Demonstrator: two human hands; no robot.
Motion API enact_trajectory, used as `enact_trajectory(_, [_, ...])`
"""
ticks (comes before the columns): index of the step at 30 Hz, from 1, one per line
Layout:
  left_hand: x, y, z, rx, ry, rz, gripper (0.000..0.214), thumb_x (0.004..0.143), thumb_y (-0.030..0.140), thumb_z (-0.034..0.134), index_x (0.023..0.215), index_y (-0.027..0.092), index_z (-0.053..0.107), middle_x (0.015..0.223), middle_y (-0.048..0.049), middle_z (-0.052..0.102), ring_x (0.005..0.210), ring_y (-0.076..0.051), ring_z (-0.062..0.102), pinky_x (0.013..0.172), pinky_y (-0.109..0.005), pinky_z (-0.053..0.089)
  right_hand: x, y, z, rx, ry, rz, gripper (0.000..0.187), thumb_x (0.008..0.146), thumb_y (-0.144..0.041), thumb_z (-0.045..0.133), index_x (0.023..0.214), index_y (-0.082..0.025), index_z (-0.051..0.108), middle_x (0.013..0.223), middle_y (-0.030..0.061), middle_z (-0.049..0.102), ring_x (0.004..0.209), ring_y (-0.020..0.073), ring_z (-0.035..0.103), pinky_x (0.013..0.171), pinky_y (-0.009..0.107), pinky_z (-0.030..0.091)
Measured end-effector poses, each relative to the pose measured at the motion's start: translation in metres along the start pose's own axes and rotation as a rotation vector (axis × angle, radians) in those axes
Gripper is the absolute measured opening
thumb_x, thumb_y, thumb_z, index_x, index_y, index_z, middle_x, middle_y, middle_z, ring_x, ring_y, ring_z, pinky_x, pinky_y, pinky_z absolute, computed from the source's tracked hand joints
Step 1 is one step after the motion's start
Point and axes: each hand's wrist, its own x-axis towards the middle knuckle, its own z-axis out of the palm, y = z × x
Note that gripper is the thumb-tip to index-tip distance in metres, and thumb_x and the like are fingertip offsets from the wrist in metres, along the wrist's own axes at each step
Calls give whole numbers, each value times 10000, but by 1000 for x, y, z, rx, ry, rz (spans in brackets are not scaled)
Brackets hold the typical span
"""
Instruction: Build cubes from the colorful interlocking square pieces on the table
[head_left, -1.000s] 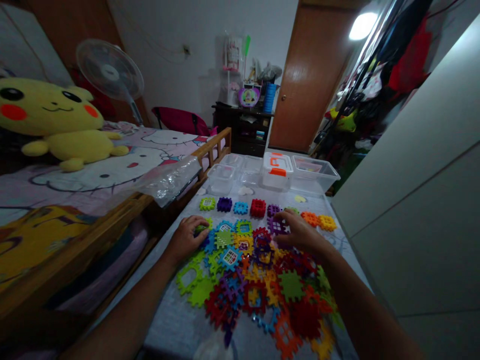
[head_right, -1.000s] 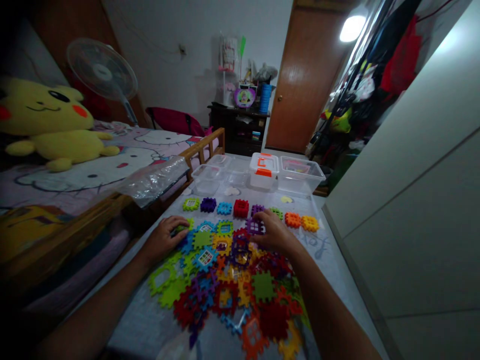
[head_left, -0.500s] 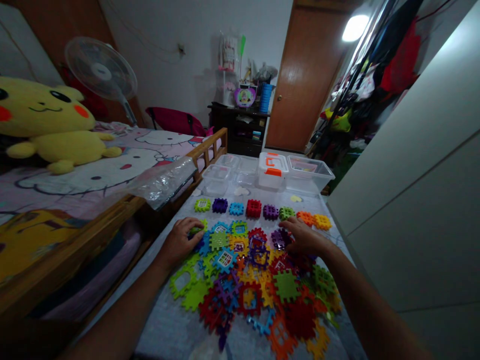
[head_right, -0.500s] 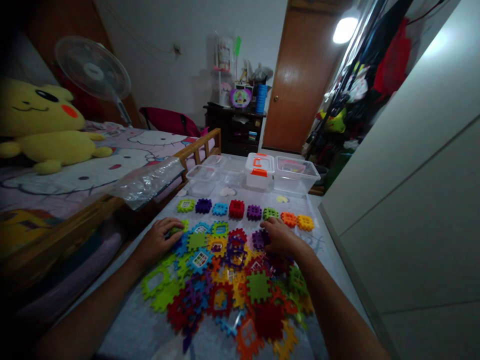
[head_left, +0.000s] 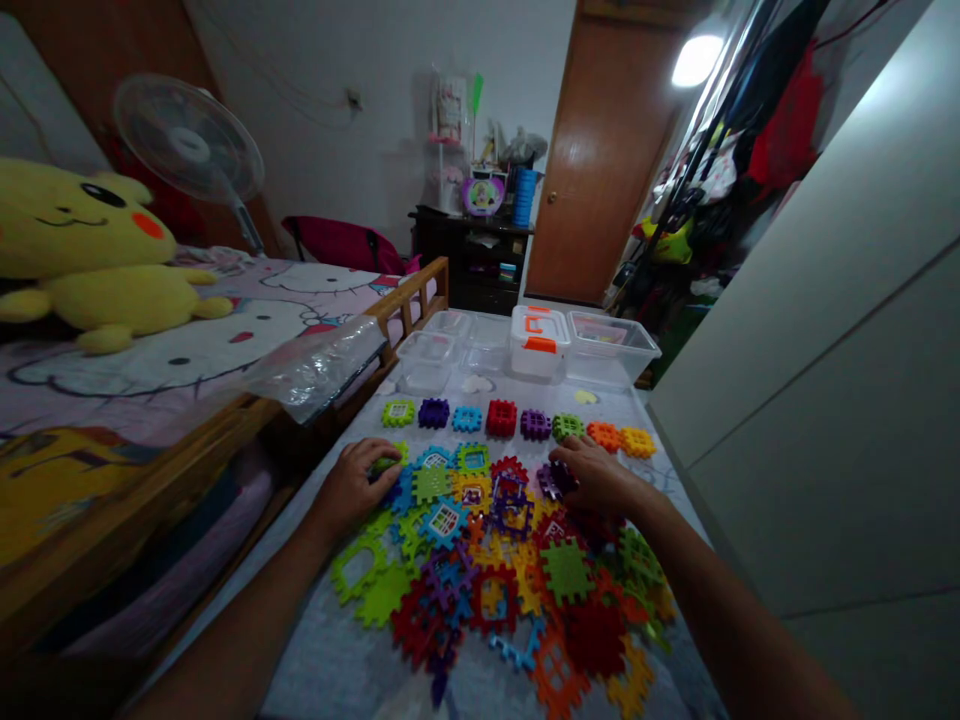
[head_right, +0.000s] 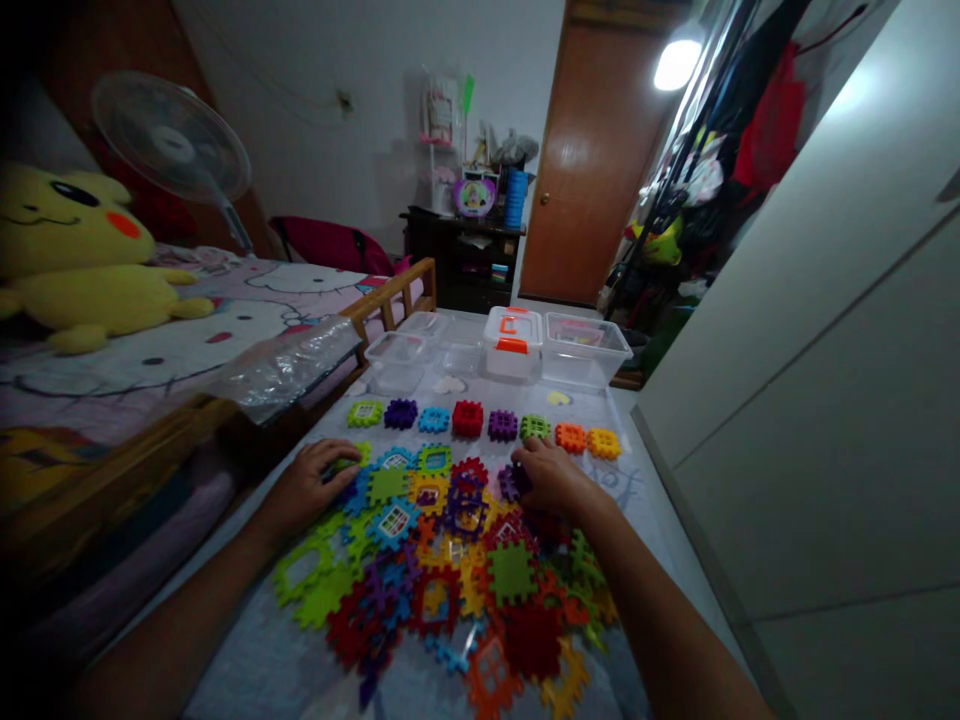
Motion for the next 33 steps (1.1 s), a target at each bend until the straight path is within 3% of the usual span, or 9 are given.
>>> enact_trajectory(8, [0,1,0,1,5,8,263,829,450,548,865,233,691,1003,-62,686,1003,-259,592,928,-410,447,4,-1,-1,-8,31,-48,362,646,-263,733,984,-162,653,1044,120,594,976,272,526,845,359,419])
enact_trajectory(12, [0,2,-1,2,6,3,254,824,444,552,850,235,694,999,-61,686,996,-262,600,924,-411,456,14,2,-17,18,153,-22,395,686,-313,715,1039,-150,647,1054,127,595,990,273,515,866,360,402])
enact_trajectory(16, [0,2,-1,4,22,9,254,824,445,552,857,238,696,1010,-61,685,996,-258,603,923,-408,461,42,11,-32,13,269,81,443,716,-332,691,1123,-170,630,1088,112,601,1026,273,504,896,366,373])
enact_trajectory(23, [-1,1,-1,-3,19,3,251,826,448,563,863,240,698,1009,-62,687,1004,-263,603,932,-416,461,82,25,-27,7,206,126,440,697,-363,706,1095,-182,658,1110,115,625,1031,282,533,872,363,389])
enact_trajectory(33, [-1,3,-1,-14,18,-13,248,817,449,567,856,244,699,1008,-60,687,1010,-263,594,933,-413,460,90,29,-19,7,151,124,465,689,-364,735,1118,-197,667,1146,119,627,1049,283,547,897,366,402])
